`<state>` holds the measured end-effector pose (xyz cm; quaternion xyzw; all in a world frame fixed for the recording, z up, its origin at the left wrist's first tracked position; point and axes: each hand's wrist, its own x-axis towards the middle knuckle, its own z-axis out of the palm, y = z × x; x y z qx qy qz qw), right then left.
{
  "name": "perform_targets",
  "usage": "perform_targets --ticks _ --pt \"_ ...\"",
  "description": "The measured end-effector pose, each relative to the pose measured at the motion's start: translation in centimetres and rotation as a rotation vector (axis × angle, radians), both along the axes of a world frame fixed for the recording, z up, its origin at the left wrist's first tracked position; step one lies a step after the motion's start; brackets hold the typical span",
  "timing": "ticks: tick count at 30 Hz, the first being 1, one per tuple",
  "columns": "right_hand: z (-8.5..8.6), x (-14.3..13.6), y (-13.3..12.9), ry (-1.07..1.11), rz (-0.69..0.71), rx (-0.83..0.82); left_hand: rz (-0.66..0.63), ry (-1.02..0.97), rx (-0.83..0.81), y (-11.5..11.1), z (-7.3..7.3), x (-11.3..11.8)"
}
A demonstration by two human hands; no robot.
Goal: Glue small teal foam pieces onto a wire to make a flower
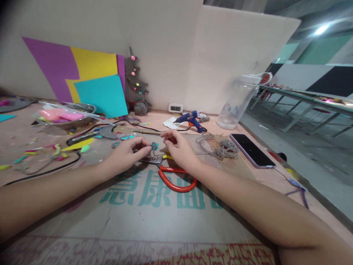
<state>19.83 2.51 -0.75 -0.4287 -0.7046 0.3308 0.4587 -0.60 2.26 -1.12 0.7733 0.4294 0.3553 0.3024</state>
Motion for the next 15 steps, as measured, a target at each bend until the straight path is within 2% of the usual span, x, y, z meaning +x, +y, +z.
perform_targets --ticks 8,15 --pt "-0.16 0.15 0.18 -0.101 -0.051 0.076 -0.007 -0.01 -0.001 -0.05 0.03 0.07" --pt "-0.18 0.16 0.12 -0.113 -0.044 0.063 -0.014 -0.007 0.007 0.11 -0.18 -0.02"
